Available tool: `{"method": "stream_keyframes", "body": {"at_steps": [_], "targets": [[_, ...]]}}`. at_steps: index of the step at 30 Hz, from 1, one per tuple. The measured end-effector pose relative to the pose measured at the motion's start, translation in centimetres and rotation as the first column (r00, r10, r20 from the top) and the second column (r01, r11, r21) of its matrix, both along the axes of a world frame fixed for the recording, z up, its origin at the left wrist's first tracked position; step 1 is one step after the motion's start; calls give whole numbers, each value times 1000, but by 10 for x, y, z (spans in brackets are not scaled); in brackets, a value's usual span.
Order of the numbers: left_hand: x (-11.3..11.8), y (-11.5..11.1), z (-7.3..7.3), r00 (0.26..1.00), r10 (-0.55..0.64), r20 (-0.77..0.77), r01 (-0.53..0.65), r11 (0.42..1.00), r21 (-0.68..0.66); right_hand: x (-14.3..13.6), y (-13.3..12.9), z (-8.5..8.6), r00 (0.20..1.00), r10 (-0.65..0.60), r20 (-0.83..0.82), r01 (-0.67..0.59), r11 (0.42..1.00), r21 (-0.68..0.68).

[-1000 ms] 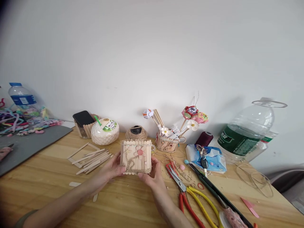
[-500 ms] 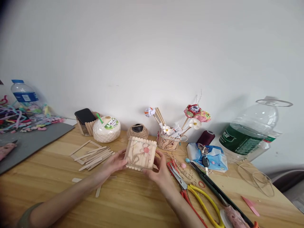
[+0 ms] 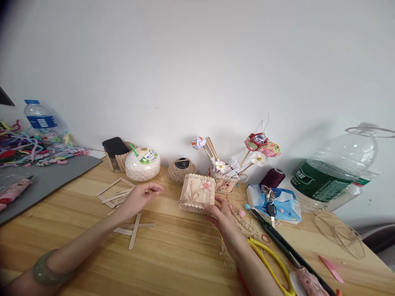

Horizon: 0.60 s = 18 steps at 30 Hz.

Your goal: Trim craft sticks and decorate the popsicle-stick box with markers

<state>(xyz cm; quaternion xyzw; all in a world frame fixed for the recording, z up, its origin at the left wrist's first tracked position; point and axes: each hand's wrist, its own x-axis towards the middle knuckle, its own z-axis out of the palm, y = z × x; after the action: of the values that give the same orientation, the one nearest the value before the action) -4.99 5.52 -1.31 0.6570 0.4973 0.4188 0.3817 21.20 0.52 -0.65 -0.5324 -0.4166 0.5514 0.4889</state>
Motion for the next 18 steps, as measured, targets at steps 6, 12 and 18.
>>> {"method": "stream_keyframes", "body": {"at_steps": [6, 12, 18], "targets": [[6, -8, -10, 942, -134, -307, 165, 983, 78, -5, -2, 1, 994, 28, 105, -26, 999, -21], [11, -9, -12, 878, -149, -455, 223, 968, 113, -3, -4, 9, 982, 75, 175, -73, 997, -20], [9, -8, -8, 866, -152, -477, 238, 963, 124, -4, -5, 16, 955, 215, 206, -239, 966, 102]]}}
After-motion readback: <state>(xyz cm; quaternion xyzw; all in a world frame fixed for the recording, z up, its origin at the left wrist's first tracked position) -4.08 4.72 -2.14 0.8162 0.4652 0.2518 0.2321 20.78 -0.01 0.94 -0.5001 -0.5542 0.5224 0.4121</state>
